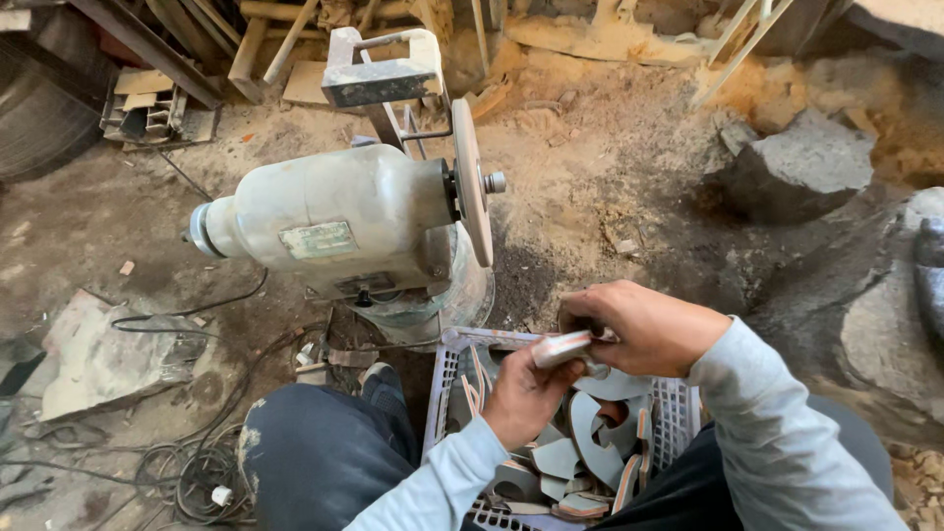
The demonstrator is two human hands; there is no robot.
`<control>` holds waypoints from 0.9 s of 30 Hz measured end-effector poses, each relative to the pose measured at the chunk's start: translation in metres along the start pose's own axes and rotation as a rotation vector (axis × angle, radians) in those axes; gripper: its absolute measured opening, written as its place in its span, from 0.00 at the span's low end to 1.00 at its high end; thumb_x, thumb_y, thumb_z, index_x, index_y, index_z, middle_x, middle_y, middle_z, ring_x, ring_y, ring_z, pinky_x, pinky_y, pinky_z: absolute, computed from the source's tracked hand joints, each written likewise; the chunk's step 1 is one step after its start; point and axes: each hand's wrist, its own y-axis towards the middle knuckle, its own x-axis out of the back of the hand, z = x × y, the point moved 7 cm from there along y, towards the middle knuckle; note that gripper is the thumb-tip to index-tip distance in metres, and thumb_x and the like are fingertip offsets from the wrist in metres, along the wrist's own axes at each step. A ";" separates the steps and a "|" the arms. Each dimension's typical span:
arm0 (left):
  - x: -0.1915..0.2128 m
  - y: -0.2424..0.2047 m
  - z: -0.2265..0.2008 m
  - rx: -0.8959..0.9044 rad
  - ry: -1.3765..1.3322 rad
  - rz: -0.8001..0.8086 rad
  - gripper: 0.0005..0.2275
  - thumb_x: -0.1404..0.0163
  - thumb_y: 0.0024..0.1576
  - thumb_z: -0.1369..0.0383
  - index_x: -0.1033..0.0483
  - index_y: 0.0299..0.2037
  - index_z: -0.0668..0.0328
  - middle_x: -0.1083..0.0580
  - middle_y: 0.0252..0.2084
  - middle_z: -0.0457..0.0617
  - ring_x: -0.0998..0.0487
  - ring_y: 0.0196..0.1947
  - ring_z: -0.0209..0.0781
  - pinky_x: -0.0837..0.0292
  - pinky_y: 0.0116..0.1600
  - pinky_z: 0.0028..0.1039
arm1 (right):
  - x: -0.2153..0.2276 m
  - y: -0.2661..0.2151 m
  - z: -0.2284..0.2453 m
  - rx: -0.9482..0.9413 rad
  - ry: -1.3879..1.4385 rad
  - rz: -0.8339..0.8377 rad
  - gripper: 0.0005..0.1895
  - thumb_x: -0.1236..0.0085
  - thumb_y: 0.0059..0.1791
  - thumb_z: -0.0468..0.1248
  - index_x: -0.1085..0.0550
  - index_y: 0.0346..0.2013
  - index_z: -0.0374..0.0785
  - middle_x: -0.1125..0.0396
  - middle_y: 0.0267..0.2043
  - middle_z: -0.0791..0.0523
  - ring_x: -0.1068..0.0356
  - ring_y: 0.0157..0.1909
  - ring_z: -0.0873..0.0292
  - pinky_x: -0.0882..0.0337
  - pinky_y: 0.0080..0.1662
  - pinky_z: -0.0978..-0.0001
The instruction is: The person sits on the floor and uses a bench grinder to smooth the edges of small, curved wooden pieces. They pick each piece from a plastic basket, press it against the spinning wheel, and return it to the basket after grinding.
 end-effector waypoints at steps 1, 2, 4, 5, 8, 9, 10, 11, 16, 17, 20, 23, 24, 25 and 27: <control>0.006 -0.003 -0.010 -0.048 0.174 -0.016 0.10 0.45 0.61 0.76 0.24 0.51 0.67 0.23 0.45 0.49 0.21 0.45 0.34 0.24 0.50 0.23 | -0.001 0.001 0.003 -0.011 0.032 0.009 0.11 0.38 0.39 0.32 0.27 0.34 0.35 0.26 0.33 0.48 0.24 0.37 0.47 0.27 0.39 0.59; 0.010 -0.004 -0.018 -0.096 0.347 -0.032 0.09 0.44 0.62 0.77 0.23 0.50 0.69 0.24 0.45 0.50 0.23 0.44 0.33 0.25 0.48 0.23 | -0.001 0.002 0.006 -0.023 0.063 0.019 0.10 0.40 0.38 0.31 0.27 0.33 0.36 0.26 0.32 0.49 0.24 0.36 0.47 0.26 0.39 0.59; 0.010 -0.006 -0.026 -0.152 0.365 -0.003 0.08 0.43 0.62 0.77 0.22 0.49 0.70 0.25 0.43 0.49 0.23 0.44 0.33 0.26 0.49 0.22 | -0.002 0.004 0.012 0.022 0.066 0.030 0.09 0.39 0.39 0.31 0.26 0.33 0.35 0.26 0.32 0.49 0.24 0.37 0.47 0.26 0.40 0.59; 0.010 -0.005 -0.030 -0.184 0.376 0.012 0.07 0.42 0.62 0.77 0.21 0.48 0.71 0.25 0.43 0.49 0.23 0.44 0.33 0.26 0.50 0.22 | -0.001 0.006 0.013 0.046 0.064 0.031 0.09 0.39 0.39 0.31 0.26 0.33 0.34 0.26 0.32 0.49 0.24 0.37 0.48 0.26 0.40 0.59; 0.014 0.000 -0.024 -0.121 0.288 0.062 0.10 0.43 0.59 0.77 0.24 0.50 0.68 0.23 0.46 0.45 0.23 0.47 0.31 0.26 0.53 0.22 | -0.003 0.009 0.013 0.129 0.121 0.073 0.15 0.41 0.37 0.30 0.23 0.38 0.36 0.24 0.37 0.50 0.23 0.41 0.50 0.25 0.44 0.61; 0.014 0.002 -0.019 -0.055 0.179 0.115 0.10 0.43 0.60 0.77 0.24 0.51 0.68 0.23 0.46 0.46 0.23 0.48 0.32 0.26 0.55 0.23 | 0.000 0.009 0.016 0.226 0.142 0.054 0.20 0.39 0.38 0.31 0.24 0.45 0.35 0.26 0.42 0.49 0.24 0.45 0.49 0.26 0.46 0.60; 0.014 0.003 -0.014 0.011 0.070 0.166 0.10 0.43 0.61 0.77 0.24 0.52 0.68 0.23 0.47 0.47 0.23 0.48 0.33 0.26 0.57 0.24 | 0.003 0.007 0.018 0.325 0.163 0.035 0.25 0.37 0.40 0.33 0.26 0.52 0.34 0.28 0.47 0.48 0.26 0.49 0.48 0.27 0.49 0.59; 0.012 0.004 -0.011 0.077 -0.039 0.219 0.10 0.44 0.62 0.77 0.24 0.52 0.68 0.23 0.48 0.47 0.23 0.49 0.34 0.26 0.59 0.26 | 0.005 0.004 0.019 0.422 0.183 0.016 0.30 0.35 0.42 0.35 0.27 0.59 0.33 0.29 0.52 0.47 0.28 0.53 0.47 0.29 0.51 0.58; -0.003 0.010 -0.003 0.155 -0.214 0.245 0.15 0.48 0.61 0.72 0.28 0.57 0.68 0.26 0.53 0.49 0.25 0.54 0.37 0.28 0.62 0.28 | -0.016 0.023 -0.023 0.085 0.316 0.116 0.27 0.37 0.47 0.43 0.31 0.57 0.36 0.29 0.51 0.48 0.27 0.54 0.50 0.26 0.55 0.59; -0.012 0.012 0.004 0.212 -0.303 0.223 0.16 0.50 0.62 0.70 0.29 0.58 0.69 0.26 0.54 0.50 0.25 0.54 0.38 0.28 0.63 0.27 | -0.020 0.027 -0.037 -0.041 0.308 0.106 0.27 0.36 0.46 0.45 0.32 0.54 0.37 0.27 0.47 0.48 0.26 0.51 0.50 0.25 0.53 0.60; -0.019 0.022 0.031 0.378 -0.365 0.080 0.16 0.52 0.60 0.67 0.30 0.57 0.63 0.25 0.49 0.54 0.22 0.47 0.43 0.24 0.50 0.34 | -0.011 0.045 -0.060 -0.060 0.180 -0.108 0.31 0.34 0.45 0.45 0.35 0.58 0.35 0.29 0.51 0.48 0.28 0.55 0.53 0.29 0.55 0.60; -0.014 0.051 0.045 0.305 -0.249 -0.071 0.15 0.52 0.59 0.68 0.29 0.53 0.67 0.22 0.48 0.58 0.18 0.45 0.49 0.20 0.54 0.32 | -0.016 0.061 -0.083 -0.144 0.209 -0.142 0.30 0.33 0.45 0.46 0.32 0.56 0.36 0.29 0.52 0.49 0.29 0.55 0.54 0.30 0.56 0.62; -0.016 0.059 0.047 0.285 -0.315 -0.049 0.13 0.52 0.60 0.68 0.29 0.52 0.70 0.22 0.46 0.59 0.18 0.43 0.50 0.20 0.51 0.34 | -0.014 0.067 -0.085 -0.117 0.251 -0.177 0.28 0.36 0.46 0.46 0.31 0.55 0.35 0.28 0.50 0.49 0.28 0.53 0.54 0.30 0.55 0.62; -0.016 0.069 0.049 0.262 -0.379 -0.024 0.13 0.51 0.62 0.68 0.28 0.50 0.72 0.22 0.44 0.61 0.18 0.41 0.51 0.20 0.49 0.35 | -0.011 0.074 -0.086 -0.089 0.293 -0.217 0.25 0.39 0.48 0.47 0.30 0.54 0.35 0.27 0.49 0.48 0.27 0.52 0.54 0.29 0.54 0.61; -0.008 0.086 0.053 0.219 -0.402 -0.033 0.13 0.51 0.64 0.67 0.27 0.48 0.74 0.22 0.42 0.61 0.18 0.38 0.50 0.20 0.46 0.35 | -0.003 0.084 -0.092 -0.091 0.327 -0.298 0.22 0.43 0.51 0.47 0.28 0.51 0.34 0.26 0.46 0.47 0.26 0.49 0.52 0.27 0.52 0.60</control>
